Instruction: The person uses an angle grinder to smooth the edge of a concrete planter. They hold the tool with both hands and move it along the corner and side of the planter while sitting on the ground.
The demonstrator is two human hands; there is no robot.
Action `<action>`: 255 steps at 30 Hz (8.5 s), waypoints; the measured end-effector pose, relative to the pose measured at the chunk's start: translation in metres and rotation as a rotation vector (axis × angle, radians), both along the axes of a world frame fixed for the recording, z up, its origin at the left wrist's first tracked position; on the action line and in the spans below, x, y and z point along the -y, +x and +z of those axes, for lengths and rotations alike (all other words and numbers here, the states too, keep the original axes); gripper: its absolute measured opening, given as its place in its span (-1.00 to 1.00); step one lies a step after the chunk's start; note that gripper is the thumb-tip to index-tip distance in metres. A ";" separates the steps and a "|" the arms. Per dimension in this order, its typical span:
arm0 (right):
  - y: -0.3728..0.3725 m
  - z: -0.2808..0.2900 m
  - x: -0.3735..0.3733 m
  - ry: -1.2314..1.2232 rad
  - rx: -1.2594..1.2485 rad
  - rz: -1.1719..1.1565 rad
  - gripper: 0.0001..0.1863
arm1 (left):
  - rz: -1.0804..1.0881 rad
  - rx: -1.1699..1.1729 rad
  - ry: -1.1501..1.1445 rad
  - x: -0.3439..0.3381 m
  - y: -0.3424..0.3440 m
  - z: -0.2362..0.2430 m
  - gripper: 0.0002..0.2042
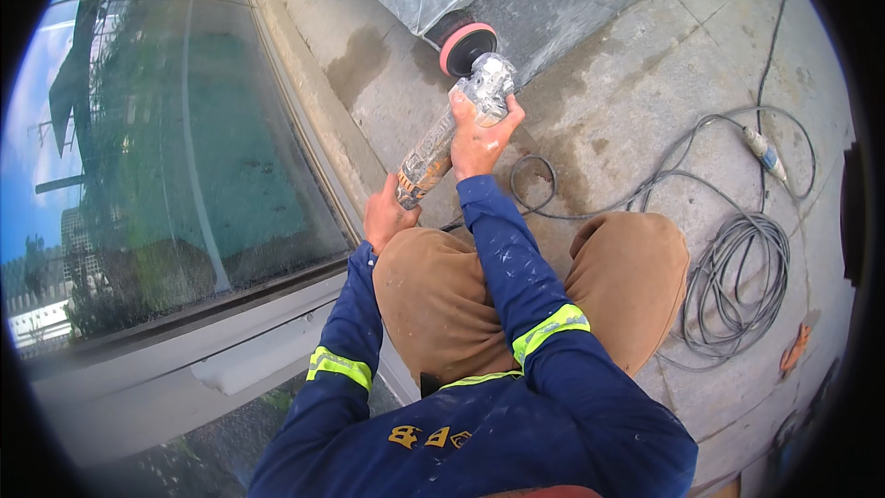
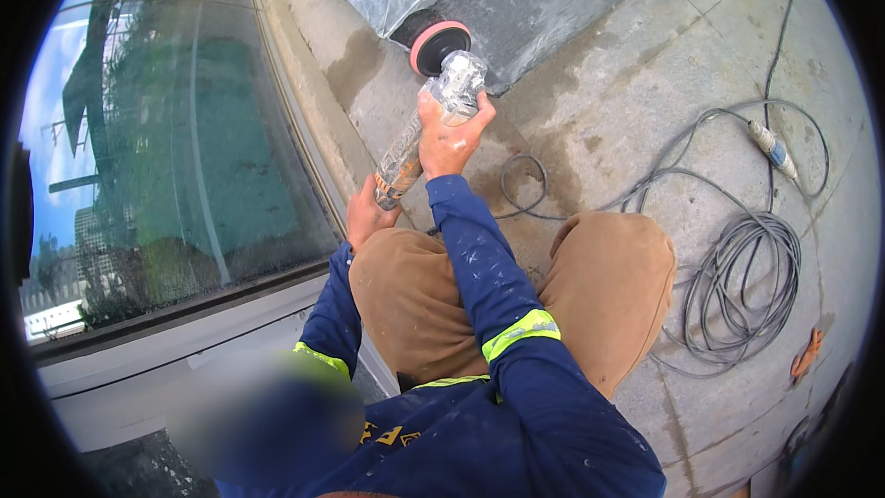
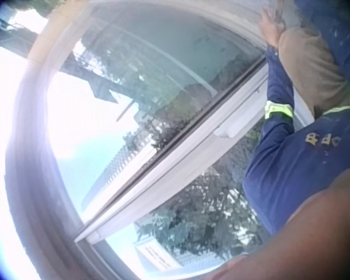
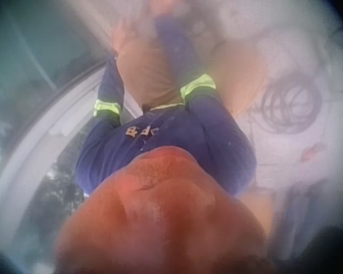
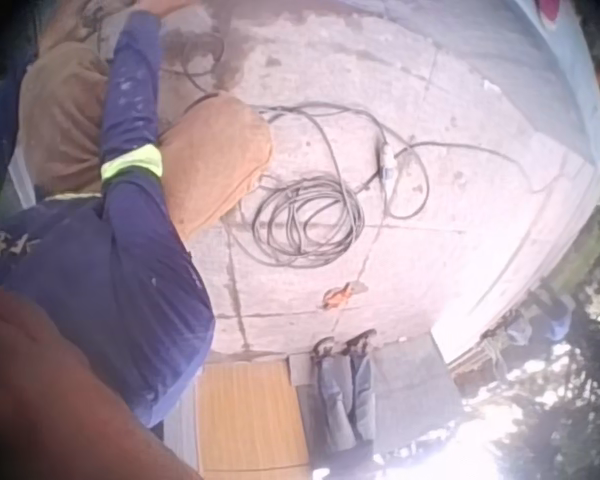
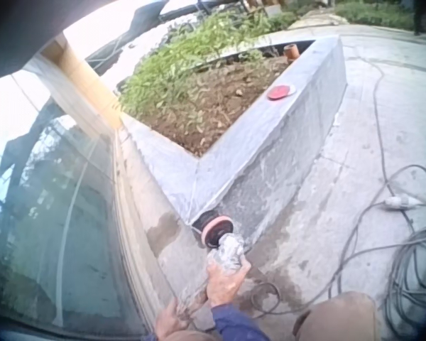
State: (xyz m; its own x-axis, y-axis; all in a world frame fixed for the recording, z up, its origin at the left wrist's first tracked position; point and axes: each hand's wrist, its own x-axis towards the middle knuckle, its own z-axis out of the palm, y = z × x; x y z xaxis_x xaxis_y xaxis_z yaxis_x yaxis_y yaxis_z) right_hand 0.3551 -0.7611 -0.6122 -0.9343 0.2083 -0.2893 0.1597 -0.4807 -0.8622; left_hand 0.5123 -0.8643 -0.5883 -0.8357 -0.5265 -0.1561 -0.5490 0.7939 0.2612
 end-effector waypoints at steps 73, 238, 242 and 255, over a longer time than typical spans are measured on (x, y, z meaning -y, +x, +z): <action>-0.010 0.017 -0.007 -0.025 -0.104 0.052 -0.01 | -0.076 -0.154 0.024 0.003 -0.005 -0.010 -0.50; -0.113 0.031 -0.072 -0.167 0.012 0.064 -0.25 | -0.223 0.029 0.017 -0.019 -0.083 0.027 -0.45; -0.114 0.014 -0.063 -0.032 -0.009 0.043 -0.26 | -0.202 -0.003 0.078 -0.016 -0.076 0.021 -0.47; -0.107 0.015 -0.061 -0.094 0.014 0.094 -0.14 | -0.189 0.001 0.047 -0.017 -0.065 0.025 -0.44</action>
